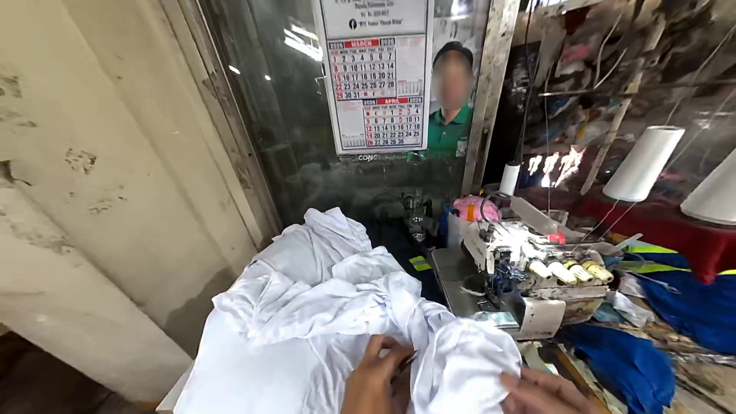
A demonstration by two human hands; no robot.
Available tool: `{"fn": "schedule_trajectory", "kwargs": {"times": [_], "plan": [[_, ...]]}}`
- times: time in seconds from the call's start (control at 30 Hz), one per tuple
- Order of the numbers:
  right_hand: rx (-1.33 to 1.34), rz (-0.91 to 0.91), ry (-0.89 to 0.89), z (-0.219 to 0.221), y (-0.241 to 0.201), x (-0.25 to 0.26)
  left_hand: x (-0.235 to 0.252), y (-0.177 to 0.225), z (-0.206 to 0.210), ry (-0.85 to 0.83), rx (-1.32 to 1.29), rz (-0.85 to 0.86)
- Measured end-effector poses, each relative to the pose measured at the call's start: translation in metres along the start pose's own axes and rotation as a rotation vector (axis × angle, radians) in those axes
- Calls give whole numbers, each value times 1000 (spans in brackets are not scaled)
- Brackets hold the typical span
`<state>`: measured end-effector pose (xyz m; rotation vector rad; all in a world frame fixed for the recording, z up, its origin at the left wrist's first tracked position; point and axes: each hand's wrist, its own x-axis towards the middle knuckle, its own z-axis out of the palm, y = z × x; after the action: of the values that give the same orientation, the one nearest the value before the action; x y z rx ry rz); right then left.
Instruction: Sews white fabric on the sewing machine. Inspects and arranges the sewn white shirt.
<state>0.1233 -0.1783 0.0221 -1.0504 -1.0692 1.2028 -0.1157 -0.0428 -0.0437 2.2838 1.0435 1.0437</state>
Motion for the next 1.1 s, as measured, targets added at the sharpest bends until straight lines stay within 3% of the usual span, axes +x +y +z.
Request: {"fn": "schedule_trajectory", "kwargs": {"times": [0.1,0.33,0.4,0.5,0.57,0.63,0.7,0.77,0.9,0.97,1.1], "plan": [[202,-74,32,1,-38,19,30,-10,2,122,-34,60],[236,-165,129,4,-48,46,61,33,-104,189,-475,146],[101,-236,87,25,-39,52,66,51,-119,185,-504,188],[-339,-300,48,59,-16,60,76,79,-130,149,-445,270],[-656,-361,91,60,6,74,85,97,-139,132,-315,324],[-709,-346,127,55,0,76,92,111,-155,119,-189,356],[-453,-242,94,51,-29,64,102,116,-171,146,-97,374],[-2,-76,23,54,-60,47,119,116,-171,223,-80,371],[689,-91,-413,63,-77,47,172,119,-129,247,-37,381],[787,-170,-506,61,-80,53,174,121,-125,172,-44,357],[794,-186,-431,28,-65,55,89,106,-125,54,-325,218]]}}
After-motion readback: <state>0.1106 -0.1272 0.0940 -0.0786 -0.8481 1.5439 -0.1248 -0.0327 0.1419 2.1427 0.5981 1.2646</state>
